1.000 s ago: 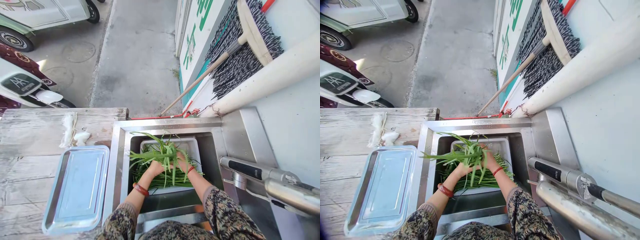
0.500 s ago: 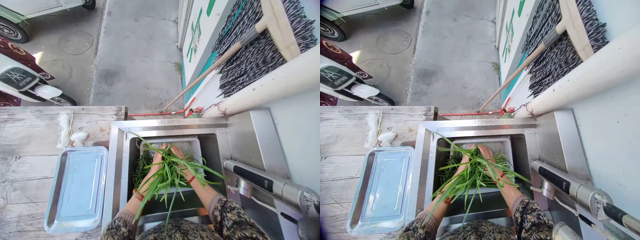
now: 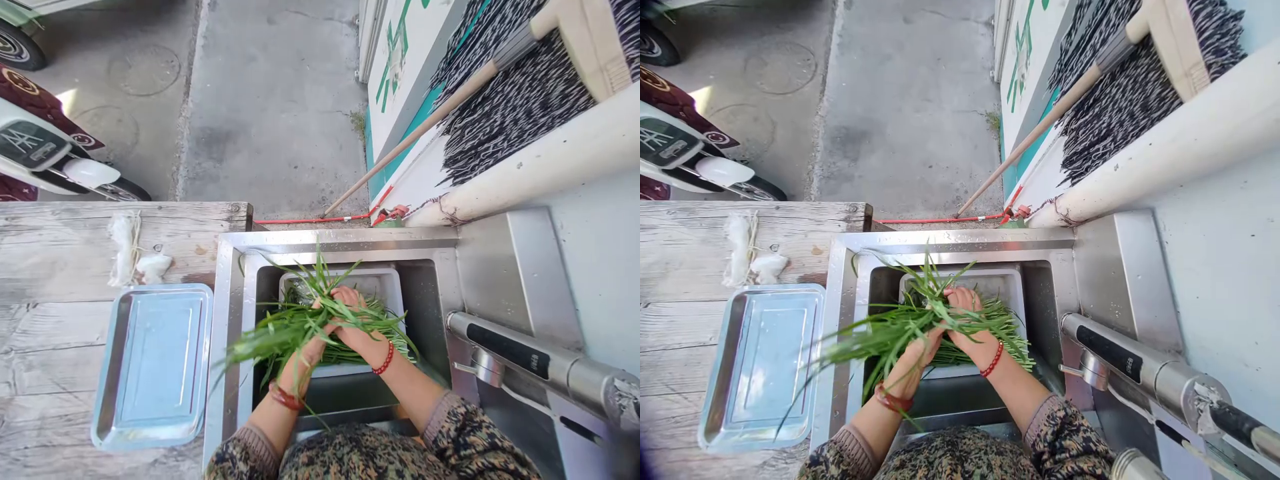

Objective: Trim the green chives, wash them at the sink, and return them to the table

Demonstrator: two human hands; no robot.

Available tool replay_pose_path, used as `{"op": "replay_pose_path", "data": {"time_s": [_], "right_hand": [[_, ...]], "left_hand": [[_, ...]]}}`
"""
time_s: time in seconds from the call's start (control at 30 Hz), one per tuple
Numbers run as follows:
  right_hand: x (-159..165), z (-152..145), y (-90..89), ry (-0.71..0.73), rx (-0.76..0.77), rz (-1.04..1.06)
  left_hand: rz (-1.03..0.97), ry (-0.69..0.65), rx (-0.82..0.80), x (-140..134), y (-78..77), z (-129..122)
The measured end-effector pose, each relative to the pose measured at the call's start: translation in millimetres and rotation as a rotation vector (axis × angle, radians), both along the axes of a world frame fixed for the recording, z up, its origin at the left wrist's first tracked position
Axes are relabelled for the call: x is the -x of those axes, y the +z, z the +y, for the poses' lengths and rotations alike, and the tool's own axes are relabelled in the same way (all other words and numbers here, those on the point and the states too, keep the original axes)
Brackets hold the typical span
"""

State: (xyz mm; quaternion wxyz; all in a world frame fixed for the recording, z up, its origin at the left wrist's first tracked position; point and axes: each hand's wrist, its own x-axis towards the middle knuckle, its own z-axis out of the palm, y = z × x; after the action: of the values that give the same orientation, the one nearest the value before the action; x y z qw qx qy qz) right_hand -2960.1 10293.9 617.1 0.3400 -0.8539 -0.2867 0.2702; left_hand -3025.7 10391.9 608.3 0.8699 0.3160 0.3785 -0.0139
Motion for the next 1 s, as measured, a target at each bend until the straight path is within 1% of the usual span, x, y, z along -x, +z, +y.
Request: {"op": "replay_pose_path", "data": {"time_s": [0.03,0.1,0.13,0.17,0.2,0.23,0.3,0.33,0.37,0.4,0.43,0.5,0.53,0.57,0.6,0.67,0.77,0.87,0.93,1.0], "right_hand": [[-1,1,4.4,0.031,0.01,-0.04],[-6,-5,18.6,0.08,-0.008,-0.074],[-10,-12,27.3,0.081,-0.041,-0.072],[-14,-22,36.3,0.039,-0.086,-0.069],[-18,-33,44.8,-0.053,-0.138,-0.069],[-21,-47,52.4,-0.197,-0.197,-0.075],[-18,-76,63.5,-0.572,-0.326,-0.078],[-12,-89,66.7,-0.722,-0.388,-0.047],[-3,-99,68.1,-0.792,-0.432,0.027],[9,-106,68.0,-0.772,-0.448,0.144],[23,-110,66.1,-0.685,-0.438,0.292],[48,-104,58.1,-0.459,-0.371,0.595],[57,-96,52.5,-0.433,-0.374,0.7],[61,-86,46.5,-0.45,-0.415,0.767],[61,-75,40.9,-0.489,-0.481,0.795],[51,-54,32.6,-0.607,-0.589,0.754],[30,-36,29.6,-0.738,-0.644,0.672],[25,-33,35.3,-0.802,-0.726,0.697],[28,-34,43.4,-0.853,-0.81,0.681],[27,-34,55.8,-0.832,-0.864,0.595]], "left_hand": [[-0.003,0.017,0.012,-1,0.7,-1],[0.002,0.086,0.07,-2,2.9,2],[0.004,0.135,0.112,-2,4.4,5],[0.002,0.191,0.155,-2,6.1,8],[-0.006,0.247,0.194,-1,7.8,12],[-0.023,0.296,0.223,-1,9.6,16],[-0.066,0.375,0.248,-4,13.0,22],[-0.085,0.401,0.246,-7,14.6,24],[-0.102,0.42,0.237,-10,16.2,25],[-0.118,0.435,0.222,-14,17.9,24],[-0.135,0.446,0.208,-18,19.9,22],[-0.167,0.446,0.2,-25,24.7,14],[-0.182,0.436,0.205,-27,27.5,9],[-0.196,0.416,0.215,-27,30.1,3],[-0.207,0.39,0.228,-25,32.3,-2],[-0.211,0.329,0.265,-16,34.5,-13],[-0.175,0.26,0.315,2,29.7,-22],[-0.143,0.244,0.337,15,18.6,-23],[-0.114,0.243,0.353,18,12.8,-25],[-0.093,0.215,0.363,20,12.1,-32]]}}
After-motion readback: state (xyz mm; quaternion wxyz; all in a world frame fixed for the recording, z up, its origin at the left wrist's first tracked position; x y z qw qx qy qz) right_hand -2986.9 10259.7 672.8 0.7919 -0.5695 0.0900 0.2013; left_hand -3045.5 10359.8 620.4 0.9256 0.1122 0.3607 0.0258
